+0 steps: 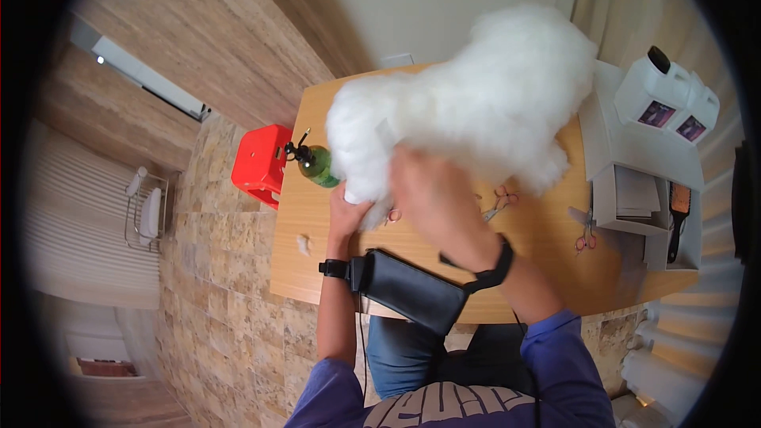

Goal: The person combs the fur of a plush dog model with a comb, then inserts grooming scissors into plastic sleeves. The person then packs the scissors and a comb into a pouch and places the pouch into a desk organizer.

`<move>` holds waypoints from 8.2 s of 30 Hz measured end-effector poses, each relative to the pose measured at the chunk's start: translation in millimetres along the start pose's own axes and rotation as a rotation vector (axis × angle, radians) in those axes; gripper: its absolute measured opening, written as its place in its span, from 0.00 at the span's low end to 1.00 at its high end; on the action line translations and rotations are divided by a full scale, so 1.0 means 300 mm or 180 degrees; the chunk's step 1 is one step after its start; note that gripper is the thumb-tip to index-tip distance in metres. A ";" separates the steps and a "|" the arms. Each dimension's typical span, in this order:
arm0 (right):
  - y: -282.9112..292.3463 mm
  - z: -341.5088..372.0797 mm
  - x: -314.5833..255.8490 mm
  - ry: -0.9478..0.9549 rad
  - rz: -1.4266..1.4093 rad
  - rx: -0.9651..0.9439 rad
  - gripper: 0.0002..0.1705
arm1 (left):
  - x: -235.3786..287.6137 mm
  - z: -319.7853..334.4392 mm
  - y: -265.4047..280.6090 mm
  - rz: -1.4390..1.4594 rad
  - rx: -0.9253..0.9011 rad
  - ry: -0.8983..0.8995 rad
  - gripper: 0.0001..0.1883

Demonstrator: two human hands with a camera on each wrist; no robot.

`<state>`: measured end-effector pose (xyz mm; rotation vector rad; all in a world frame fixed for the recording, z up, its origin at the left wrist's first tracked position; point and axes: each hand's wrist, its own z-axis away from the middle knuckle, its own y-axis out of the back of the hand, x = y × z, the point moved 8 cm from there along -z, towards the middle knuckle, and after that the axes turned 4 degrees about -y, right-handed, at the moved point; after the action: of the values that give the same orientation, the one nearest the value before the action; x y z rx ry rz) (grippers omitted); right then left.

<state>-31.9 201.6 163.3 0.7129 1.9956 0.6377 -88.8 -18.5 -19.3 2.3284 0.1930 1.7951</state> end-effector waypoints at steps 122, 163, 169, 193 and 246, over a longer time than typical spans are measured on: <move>0.321 -0.076 0.206 -0.0900 0.1713 0.1536 0.17 | 0.136 -0.003 -0.055 -0.0416 -0.0148 -0.1178 0.18; 0.358 -0.092 0.291 -0.0845 0.1434 0.1809 0.16 | 0.102 0.007 -0.059 -0.0634 -0.0134 -0.1077 0.15; 0.227 -0.115 0.283 -0.0933 0.2514 0.1609 0.14 | 0.104 0.002 -0.068 -0.0619 -0.0225 -0.1007 0.16; -0.090 -0.011 0.009 0.0126 0.1698 0.0393 0.12 | 0.096 0.002 -0.063 -0.0733 -0.0165 -0.0998 0.15; 0.128 0.164 0.109 -0.1054 -0.1911 -0.1364 0.22 | 0.142 0.016 -0.086 -0.0666 -0.0476 -0.0595 0.24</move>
<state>5.6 259.0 147.4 -0.0508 1.5725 0.5120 -72.9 15.6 13.7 2.2603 0.2542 1.4358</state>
